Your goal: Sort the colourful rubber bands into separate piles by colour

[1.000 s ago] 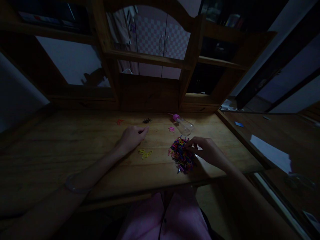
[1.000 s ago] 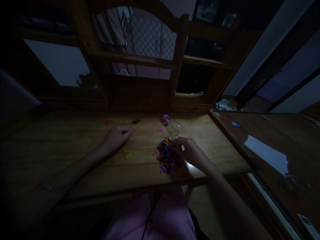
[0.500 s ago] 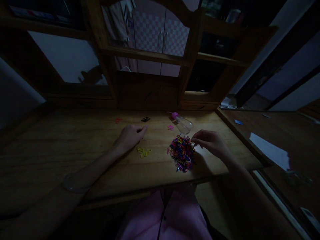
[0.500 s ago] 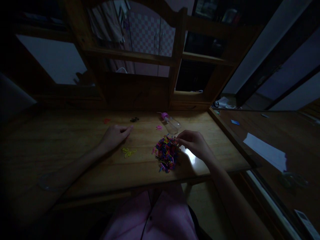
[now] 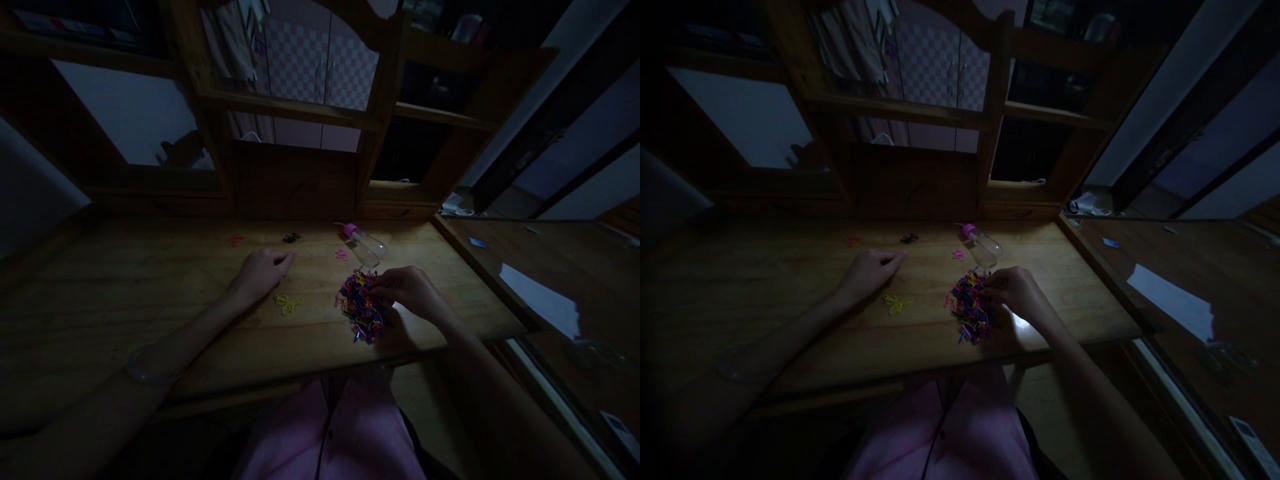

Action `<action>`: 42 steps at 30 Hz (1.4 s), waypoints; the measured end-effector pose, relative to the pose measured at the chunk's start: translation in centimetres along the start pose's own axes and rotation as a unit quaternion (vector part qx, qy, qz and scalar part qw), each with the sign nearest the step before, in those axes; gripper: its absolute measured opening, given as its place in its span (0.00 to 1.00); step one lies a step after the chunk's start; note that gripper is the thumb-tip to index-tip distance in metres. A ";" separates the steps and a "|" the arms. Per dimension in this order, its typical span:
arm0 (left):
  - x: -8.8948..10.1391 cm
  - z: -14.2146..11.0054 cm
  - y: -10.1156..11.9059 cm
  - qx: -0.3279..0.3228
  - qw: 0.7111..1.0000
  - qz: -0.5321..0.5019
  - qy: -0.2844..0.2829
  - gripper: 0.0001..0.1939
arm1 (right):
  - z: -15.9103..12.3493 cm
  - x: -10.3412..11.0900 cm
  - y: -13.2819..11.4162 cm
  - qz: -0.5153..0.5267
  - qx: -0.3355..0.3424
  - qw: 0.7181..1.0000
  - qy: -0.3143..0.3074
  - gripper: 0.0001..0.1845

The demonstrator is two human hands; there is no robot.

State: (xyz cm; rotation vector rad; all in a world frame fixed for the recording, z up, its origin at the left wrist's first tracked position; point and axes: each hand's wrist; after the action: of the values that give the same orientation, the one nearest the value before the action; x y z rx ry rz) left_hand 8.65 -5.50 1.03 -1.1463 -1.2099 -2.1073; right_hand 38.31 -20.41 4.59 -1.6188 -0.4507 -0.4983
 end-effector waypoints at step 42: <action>-0.1 0.0 0.2 -0.009 1.000 0.009 -0.006 0.25 | 5.4 3.3 3.2 -0.057 0.007 0.997 -0.053 0.11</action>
State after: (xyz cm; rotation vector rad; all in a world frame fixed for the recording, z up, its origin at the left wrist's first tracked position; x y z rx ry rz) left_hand 8.82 -5.60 1.07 -1.1748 -1.1833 -2.1048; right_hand 43.12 -15.39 3.35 -1.6168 -0.6277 -0.4948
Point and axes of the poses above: each hand's wrist, its own z-axis towards the middle knuckle, its own x-axis out of the back of the hand, y = z × x, and after that the axes turned 5 degrees about z, right-handed
